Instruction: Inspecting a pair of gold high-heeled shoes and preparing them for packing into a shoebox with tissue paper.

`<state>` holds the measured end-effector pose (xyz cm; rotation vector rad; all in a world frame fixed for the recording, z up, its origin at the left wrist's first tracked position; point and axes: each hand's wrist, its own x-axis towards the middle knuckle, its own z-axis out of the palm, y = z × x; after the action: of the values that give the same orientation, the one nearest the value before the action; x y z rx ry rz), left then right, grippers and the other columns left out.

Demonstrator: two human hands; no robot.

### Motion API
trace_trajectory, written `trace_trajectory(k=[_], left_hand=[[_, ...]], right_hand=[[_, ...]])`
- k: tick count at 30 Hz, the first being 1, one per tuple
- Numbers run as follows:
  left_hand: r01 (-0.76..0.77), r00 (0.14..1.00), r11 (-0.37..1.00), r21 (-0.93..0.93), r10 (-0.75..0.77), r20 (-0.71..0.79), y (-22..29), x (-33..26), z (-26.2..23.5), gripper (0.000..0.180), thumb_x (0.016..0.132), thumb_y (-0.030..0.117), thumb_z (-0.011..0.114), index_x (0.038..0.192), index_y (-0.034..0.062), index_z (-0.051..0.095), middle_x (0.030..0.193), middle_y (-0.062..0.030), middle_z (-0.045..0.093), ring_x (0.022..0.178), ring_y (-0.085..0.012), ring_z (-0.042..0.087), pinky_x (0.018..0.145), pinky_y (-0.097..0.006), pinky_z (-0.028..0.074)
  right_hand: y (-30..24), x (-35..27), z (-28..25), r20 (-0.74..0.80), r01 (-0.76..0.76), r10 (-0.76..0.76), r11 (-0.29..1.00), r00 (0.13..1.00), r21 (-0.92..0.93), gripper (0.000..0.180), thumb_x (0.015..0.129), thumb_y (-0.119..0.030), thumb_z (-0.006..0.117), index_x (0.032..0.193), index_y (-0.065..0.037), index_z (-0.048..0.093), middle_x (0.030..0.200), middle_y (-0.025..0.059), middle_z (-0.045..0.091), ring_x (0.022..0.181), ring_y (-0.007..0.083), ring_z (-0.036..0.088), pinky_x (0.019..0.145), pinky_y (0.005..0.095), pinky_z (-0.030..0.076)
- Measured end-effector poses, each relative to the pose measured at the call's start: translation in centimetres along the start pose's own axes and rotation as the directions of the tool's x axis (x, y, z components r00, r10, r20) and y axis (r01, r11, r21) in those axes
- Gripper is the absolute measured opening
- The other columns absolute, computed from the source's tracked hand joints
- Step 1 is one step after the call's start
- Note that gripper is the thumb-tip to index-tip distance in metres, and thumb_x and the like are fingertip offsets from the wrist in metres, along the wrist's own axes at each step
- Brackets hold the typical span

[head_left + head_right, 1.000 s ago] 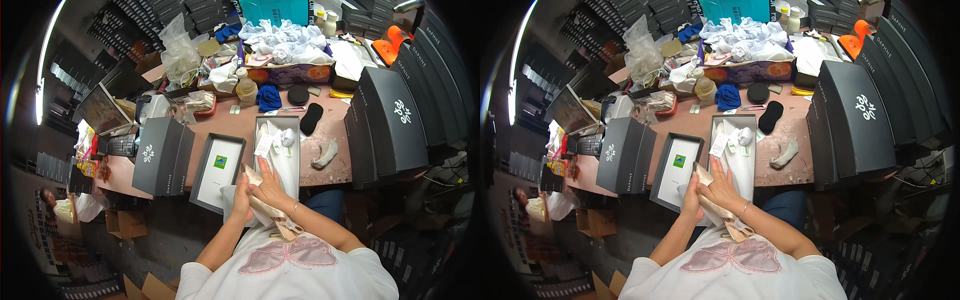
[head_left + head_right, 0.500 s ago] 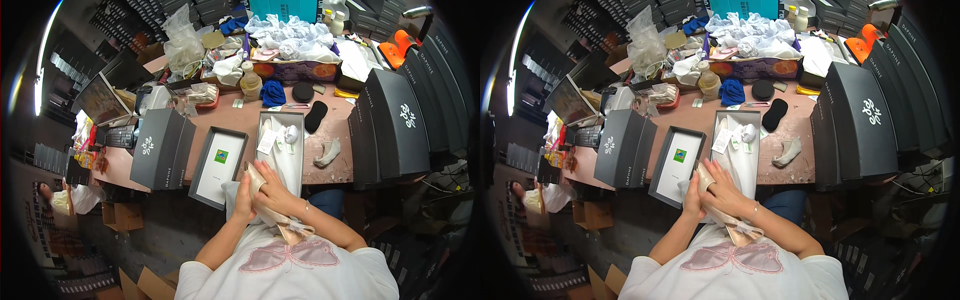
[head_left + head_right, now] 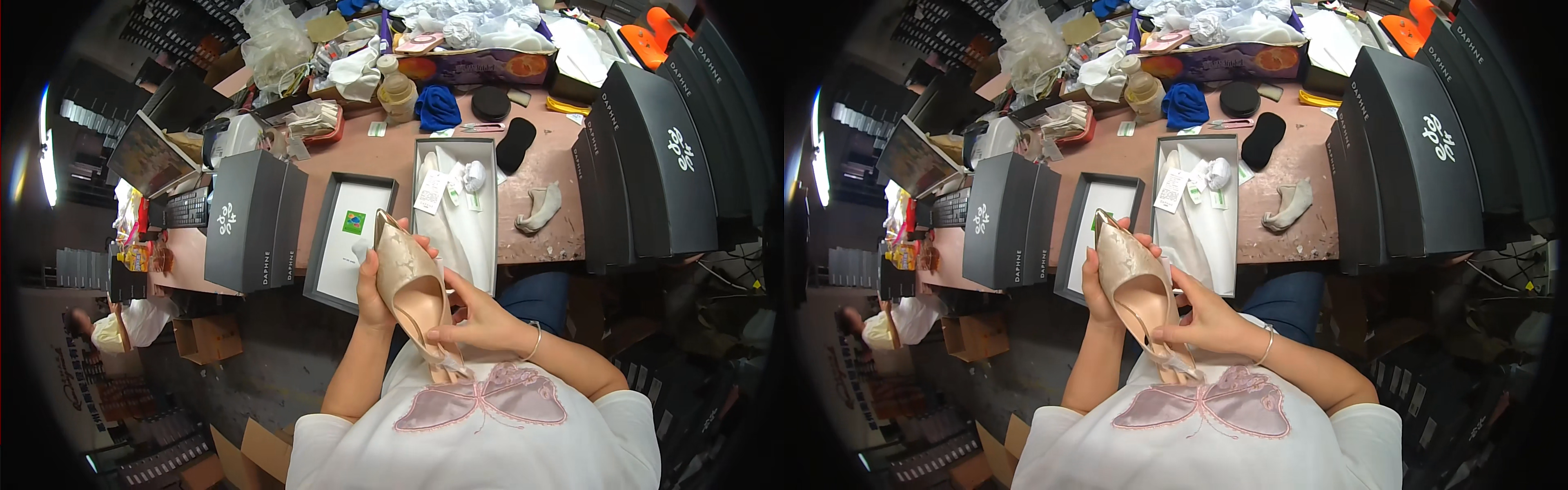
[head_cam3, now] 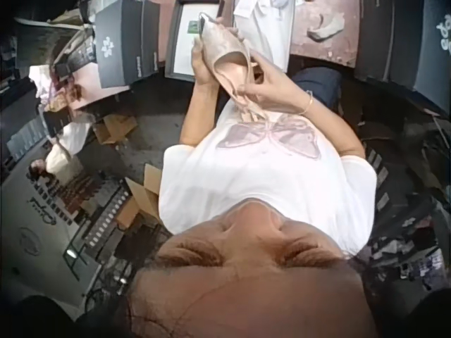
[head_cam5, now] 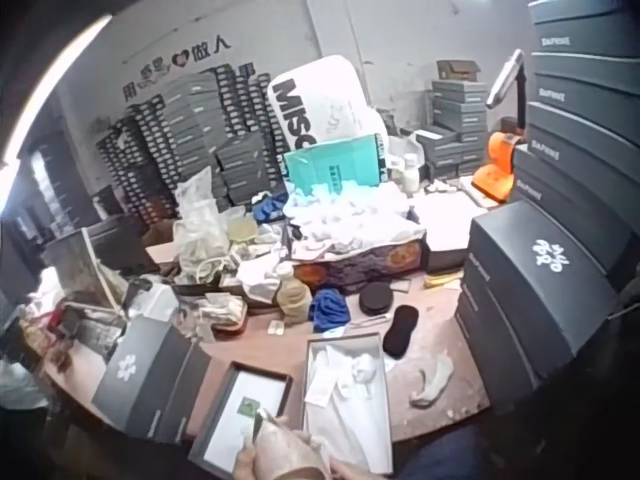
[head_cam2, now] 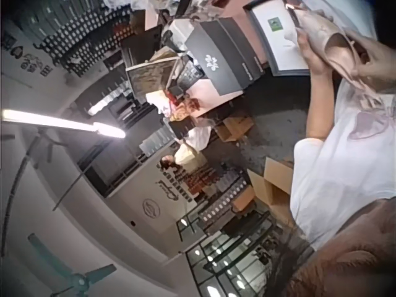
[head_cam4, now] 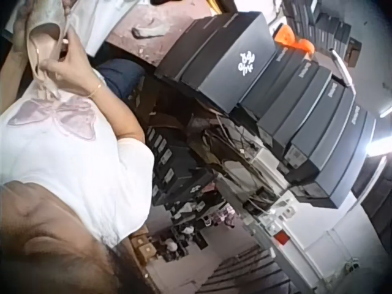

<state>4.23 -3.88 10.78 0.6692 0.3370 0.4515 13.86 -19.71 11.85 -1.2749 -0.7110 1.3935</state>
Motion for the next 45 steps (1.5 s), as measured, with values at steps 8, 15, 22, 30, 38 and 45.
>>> trace_trajectory(k=[8, 15, 22, 30, 38, 45], left_hand=[[-0.114, 0.993, 0.962, 0.248, 0.102, 0.06, 1.1, -3.1, 3.2, 0.089, 0.085, 0.06, 0.058, 0.139, -0.0059, 0.032, 0.121, -0.0223, 0.054, 0.114, -0.0307, 0.056, 0.098, -0.042, 0.047], [-0.191, 0.979, 0.952, 0.239, 0.203, -0.028, 0.7, -2.7, 1.9, 0.078, 0.089, 0.055, 0.055, 0.136, -0.0047, 0.036, 0.12, -0.0202, 0.054, 0.11, -0.0277, 0.057, 0.093, -0.04, 0.048], [-0.239, 0.8, 0.971, 0.005, 0.2, -0.566, 4.7, 2.1, -1.8, 0.054, 0.096, 0.049, 0.045, 0.128, 0.0062, 0.048, 0.116, -0.0115, 0.058, 0.108, -0.025, 0.056, 0.095, -0.04, 0.046], [-0.209, 0.761, 0.978, -0.013, 0.154, -0.63, 3.3, 0.2, -4.2, 0.056, 0.092, 0.044, 0.06, 0.13, 0.0047, 0.047, 0.129, -0.0103, 0.049, 0.12, -0.0243, 0.048, 0.101, -0.04, 0.041], [-0.201, 0.803, 0.976, 0.084, 0.213, -0.557, 2.7, -2.4, -4.9, 0.059, 0.09, 0.042, 0.063, 0.131, 0.0016, 0.046, 0.13, -0.0127, 0.048, 0.123, -0.0245, 0.047, 0.103, -0.04, 0.04], [-0.2, 0.761, 0.969, 0.146, 0.248, -0.6, 2.8, -2.6, -3.9, 0.06, 0.091, 0.043, 0.061, 0.132, 0.0015, 0.045, 0.131, -0.0127, 0.048, 0.123, -0.0248, 0.047, 0.104, -0.04, 0.039]], right_hand=[[-0.2, 2.8, 2.0, -0.086, 0.227, -0.222, 0.973, 0.971, 0.044, 0.071, 0.078, -0.019, 0.076, 0.134, 0.003, 0.039, 0.122, 0.0155, 0.056, 0.113, 0.02, 0.056, 0.094, 0.0296, 0.045], [0.1, 4.5, 1.7, 0.022, 0.027, -0.029, 0.997, 0.999, 0.078, 0.055, 0.09, -0.016, 0.061, 0.138, -0.002, 0.039, 0.129, 0.0137, 0.053, 0.115, 0.0199, 0.055, 0.098, 0.0312, 0.043], [3.7, 1.2, -3.6, 0.052, 0.105, -0.135, 0.916, 0.989, 0.388, 0.076, 0.096, -0.031, 0.056, 0.153, -0.012, 0.01, 0.148, 0.0157, 0.031, 0.117, 0.0228, 0.054, 0.097, 0.0358, 0.044], [3.5, 2.5, -2.8, -0.144, 0.143, -0.101, 0.937, 0.984, 0.32, 0.034, 0.098, -0.018, 0.055, 0.124, 0.002, 0.05, 0.102, 0.0108, 0.065, 0.089, 0.0161, 0.065, 0.081, 0.0272, 0.054], [4.1, 2.2, -3.0, -0.143, 0.094, -0.031, 0.886, 0.989, 0.455, 0.034, 0.1, -0.029, 0.05, 0.112, 0.003, 0.058, 0.093, 0.009, 0.065, 0.085, 0.016, 0.066, 0.079, 0.0268, 0.056], [4.0, 2.2, -2.9, -0.13, 0.088, -0.034, 0.893, 0.991, 0.44, 0.035, 0.1, -0.029, 0.049, 0.114, 0.002, 0.056, 0.094, 0.0082, 0.064, 0.085, 0.0146, 0.065, 0.078, 0.0256, 0.055]])
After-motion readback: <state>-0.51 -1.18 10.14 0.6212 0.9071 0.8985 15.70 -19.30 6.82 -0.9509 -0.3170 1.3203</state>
